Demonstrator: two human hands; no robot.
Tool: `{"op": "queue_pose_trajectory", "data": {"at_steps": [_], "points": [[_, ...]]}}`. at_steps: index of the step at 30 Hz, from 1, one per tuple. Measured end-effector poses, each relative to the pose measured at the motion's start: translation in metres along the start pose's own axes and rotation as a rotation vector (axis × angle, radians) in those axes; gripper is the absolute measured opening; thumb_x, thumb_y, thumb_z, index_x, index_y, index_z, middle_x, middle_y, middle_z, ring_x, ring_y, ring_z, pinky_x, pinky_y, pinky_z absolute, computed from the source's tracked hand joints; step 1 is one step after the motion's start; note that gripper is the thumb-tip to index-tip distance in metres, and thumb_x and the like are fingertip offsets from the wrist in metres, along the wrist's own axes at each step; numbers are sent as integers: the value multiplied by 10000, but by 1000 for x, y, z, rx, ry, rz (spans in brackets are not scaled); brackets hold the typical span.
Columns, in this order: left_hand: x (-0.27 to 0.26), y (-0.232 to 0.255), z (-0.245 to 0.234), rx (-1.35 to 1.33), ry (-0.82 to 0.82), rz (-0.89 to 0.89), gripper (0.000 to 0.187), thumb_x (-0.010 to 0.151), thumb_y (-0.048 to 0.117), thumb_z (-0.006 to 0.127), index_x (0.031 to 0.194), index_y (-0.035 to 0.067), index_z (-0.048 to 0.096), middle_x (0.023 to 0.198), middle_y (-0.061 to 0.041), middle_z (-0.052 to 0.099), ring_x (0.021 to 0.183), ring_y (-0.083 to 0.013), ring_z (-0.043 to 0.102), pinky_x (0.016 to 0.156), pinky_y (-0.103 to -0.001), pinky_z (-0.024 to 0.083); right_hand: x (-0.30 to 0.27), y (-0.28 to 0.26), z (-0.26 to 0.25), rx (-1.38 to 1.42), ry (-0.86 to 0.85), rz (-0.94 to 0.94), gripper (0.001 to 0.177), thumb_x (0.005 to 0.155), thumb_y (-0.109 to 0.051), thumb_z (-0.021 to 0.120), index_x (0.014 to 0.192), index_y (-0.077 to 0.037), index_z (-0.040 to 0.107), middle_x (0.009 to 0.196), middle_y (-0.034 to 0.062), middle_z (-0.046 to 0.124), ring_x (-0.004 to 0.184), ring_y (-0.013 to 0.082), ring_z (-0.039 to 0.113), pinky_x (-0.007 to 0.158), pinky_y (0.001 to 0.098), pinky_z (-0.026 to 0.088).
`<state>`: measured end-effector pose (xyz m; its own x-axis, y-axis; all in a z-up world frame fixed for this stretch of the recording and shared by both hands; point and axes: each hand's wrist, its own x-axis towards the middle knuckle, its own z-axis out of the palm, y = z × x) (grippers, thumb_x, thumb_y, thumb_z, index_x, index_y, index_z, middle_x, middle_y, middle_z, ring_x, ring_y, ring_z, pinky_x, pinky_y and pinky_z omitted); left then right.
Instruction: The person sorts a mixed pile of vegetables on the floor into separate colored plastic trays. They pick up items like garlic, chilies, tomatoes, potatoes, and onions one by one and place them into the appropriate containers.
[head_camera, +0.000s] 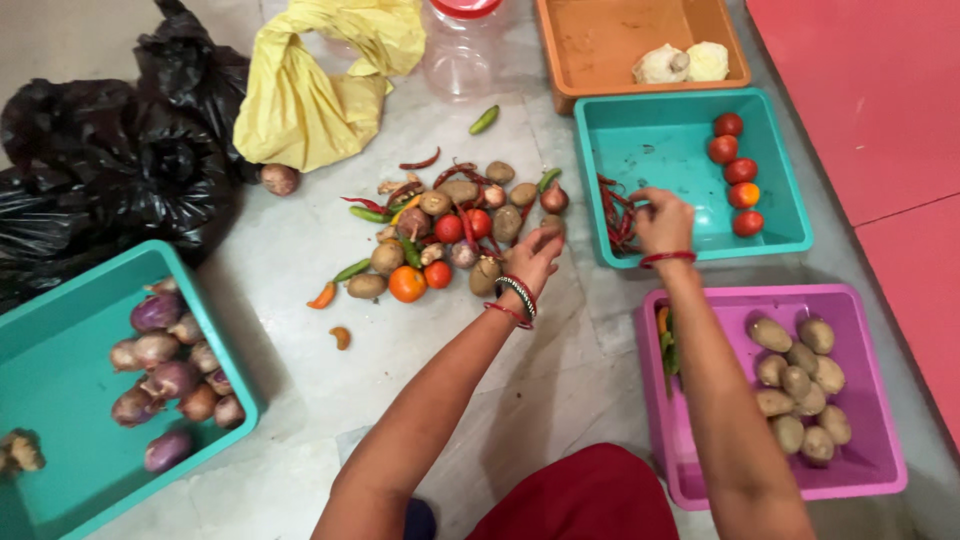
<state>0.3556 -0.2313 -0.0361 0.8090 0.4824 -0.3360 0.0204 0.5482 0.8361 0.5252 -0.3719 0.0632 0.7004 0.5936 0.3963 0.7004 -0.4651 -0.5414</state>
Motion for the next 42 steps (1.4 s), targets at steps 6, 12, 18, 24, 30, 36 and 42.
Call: {"op": "queue_pose_trajectory", "data": {"at_steps": [6, 12, 18, 24, 30, 36, 42], "points": [[-25, 5, -76, 133, 65, 126, 257, 888, 28, 642, 1130, 39, 729, 904, -33, 719, 740, -112, 615, 635, -256, 502, -40, -89, 62, 151, -99, 15, 268, 817, 25, 636, 1018, -80, 780, 962, 141, 766, 764, 254, 737, 705, 362, 584], [-35, 12, -151, 135, 174, 223, 268, 862, -33, 588, 1083, 16, 731, 923, -15, 723, 736, -101, 637, 625, -251, 516, -92, -149, 104, 278, -203, 175, 257, 836, 6, 643, 1035, -79, 782, 961, 107, 791, 804, 192, 770, 717, 324, 598], [-40, -22, -193, 36, 179, 97, 307, 866, -43, 596, 1134, -14, 742, 933, -82, 727, 746, -154, 621, 624, -272, 495, -151, -143, 137, 700, -223, 608, 330, 846, 54, 585, 1148, 8, 710, 1072, 151, 760, 900, 221, 767, 778, 352, 653], [-53, -47, -182, 228, 156, 30, 531, 832, 15, 631, 1363, 15, 616, 1255, -141, 699, 1118, -219, 670, 870, -316, 552, -179, -128, 154, 893, -304, 824, 555, 866, 61, 606, 1412, -20, 546, 1301, 207, 647, 1102, 276, 691, 881, 373, 622], [-55, -50, -165, 291, 81, 98, 748, 811, 4, 680, 1516, 30, 432, 1455, -181, 595, 1309, -242, 583, 1070, -321, 462, -167, -123, 164, 1150, -337, 899, 614, 887, 46, 538, 1485, -46, 432, 1388, 161, 589, 1139, 266, 651, 967, 421, 568], [-45, -61, -158, 233, 68, 71, 736, 814, -31, 639, 1516, 23, 425, 1353, -168, 660, 1243, -240, 632, 1032, -328, 492, -162, -113, 167, 1254, -369, 918, 598, 855, 72, 526, 1447, -7, 500, 1310, 148, 640, 1089, 257, 660, 946, 426, 564], [-45, -63, -165, 185, 130, 42, 497, 823, -5, 642, 1319, 0, 612, 1210, -127, 723, 1089, -211, 677, 897, -323, 533, -160, -105, 169, 1232, -310, 929, 460, 868, 66, 540, 1322, 3, 580, 1228, 135, 659, 1071, 249, 670, 917, 417, 573]]}}
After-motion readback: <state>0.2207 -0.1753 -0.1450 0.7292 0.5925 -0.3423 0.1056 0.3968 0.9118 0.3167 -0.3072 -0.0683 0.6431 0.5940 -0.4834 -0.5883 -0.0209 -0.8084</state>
